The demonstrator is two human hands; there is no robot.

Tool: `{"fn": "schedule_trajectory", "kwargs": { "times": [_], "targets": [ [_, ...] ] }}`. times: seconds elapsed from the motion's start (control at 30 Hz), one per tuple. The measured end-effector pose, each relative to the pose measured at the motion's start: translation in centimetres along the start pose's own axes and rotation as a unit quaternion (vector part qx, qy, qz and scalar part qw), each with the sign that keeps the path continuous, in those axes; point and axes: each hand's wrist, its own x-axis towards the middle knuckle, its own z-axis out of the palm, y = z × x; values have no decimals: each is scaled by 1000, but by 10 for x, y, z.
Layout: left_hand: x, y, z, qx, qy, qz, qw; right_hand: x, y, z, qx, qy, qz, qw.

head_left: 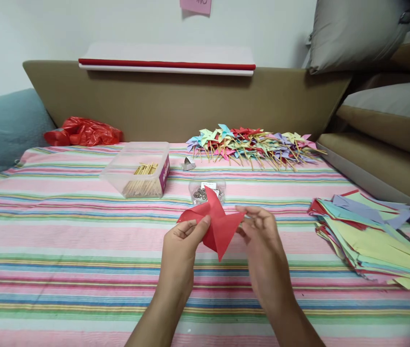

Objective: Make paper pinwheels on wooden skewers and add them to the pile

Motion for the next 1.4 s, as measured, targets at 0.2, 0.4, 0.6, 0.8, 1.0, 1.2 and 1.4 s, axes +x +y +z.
{"fn": "schedule_trajectory", "kwargs": {
  "times": [0.2,0.4,0.6,0.8,1.0,1.2,1.4],
  "targets": [
    [2,5,-2,-33,6,-8,999,4,-9,-20,-391,-121,-337,848],
    [5,2,-2,-24,-2,-8,1000,3,-16,-18,-393,-157,-330,844],
    [3,0,-3,18,-11,-4,1000,4,-15,-17,-321,-141,-207,914],
    [-2,2,-1,115,-28,24,993,6,-8,-17,-264,-92,-98,955],
    [-3,3,0,134,-44,22,990,6,-8,-14,-264,-58,-93,958],
    [-4,2,0,149,-46,23,987,5,-6,-10,-257,-44,-100,960],
    [-6,4,3,154,-49,16,987,3,-7,-9,-254,-35,-100,961]
  ]
}}
